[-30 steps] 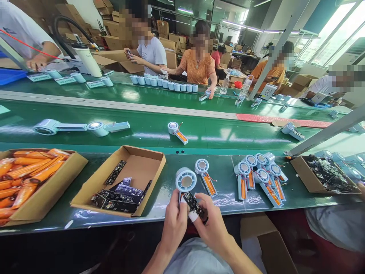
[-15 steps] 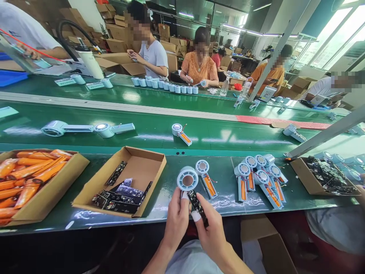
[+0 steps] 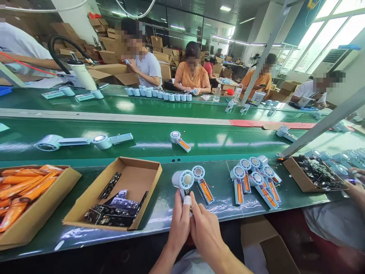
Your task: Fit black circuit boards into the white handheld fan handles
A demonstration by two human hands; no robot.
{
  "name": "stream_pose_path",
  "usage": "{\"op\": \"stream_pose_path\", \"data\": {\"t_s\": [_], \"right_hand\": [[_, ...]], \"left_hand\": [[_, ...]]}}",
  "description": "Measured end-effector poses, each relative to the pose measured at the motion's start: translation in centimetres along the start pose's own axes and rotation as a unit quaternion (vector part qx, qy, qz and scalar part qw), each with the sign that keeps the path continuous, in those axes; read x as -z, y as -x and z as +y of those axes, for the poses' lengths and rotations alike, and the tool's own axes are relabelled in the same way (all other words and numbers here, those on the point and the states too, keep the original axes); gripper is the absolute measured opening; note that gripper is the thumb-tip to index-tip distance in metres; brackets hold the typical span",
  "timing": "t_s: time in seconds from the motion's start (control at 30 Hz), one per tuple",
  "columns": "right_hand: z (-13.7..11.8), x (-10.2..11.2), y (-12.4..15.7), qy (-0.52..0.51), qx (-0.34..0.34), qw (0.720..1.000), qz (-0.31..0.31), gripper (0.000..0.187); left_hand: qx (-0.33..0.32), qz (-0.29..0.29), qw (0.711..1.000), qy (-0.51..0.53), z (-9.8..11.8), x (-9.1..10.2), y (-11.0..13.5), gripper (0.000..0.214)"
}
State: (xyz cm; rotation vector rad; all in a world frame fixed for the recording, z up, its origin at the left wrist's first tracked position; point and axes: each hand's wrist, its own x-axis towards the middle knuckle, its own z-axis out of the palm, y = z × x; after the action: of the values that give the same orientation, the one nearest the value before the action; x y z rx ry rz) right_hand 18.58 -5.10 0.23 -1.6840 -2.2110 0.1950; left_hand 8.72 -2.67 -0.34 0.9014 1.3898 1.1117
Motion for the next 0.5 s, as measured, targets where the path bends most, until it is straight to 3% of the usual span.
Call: {"op": "stream_pose_path", "data": {"t_s": [0.13,0.33,0.5], "right_hand": [[-0.4,-0.2,-0.5,0.076,-0.003,0.996,-0.045,0.072],[-0.6,-1.1,-1.9,0.023,0.033,0.998,-0.053,0.074],[0.3,-3.6,-3.0,0.029,0.041,0.998,-0.032,0.066]], "left_hand": [[0.038,0.009,0.999,0.009,-0.4,0.4,-0.9,0.055],[0.035,0.032,0.996,-0.079,-0.5,1.7,-1.6,0.046],[-0.016,0.006,0.981,-0.194,1.9,5.7,-1.9,0.030]]}}
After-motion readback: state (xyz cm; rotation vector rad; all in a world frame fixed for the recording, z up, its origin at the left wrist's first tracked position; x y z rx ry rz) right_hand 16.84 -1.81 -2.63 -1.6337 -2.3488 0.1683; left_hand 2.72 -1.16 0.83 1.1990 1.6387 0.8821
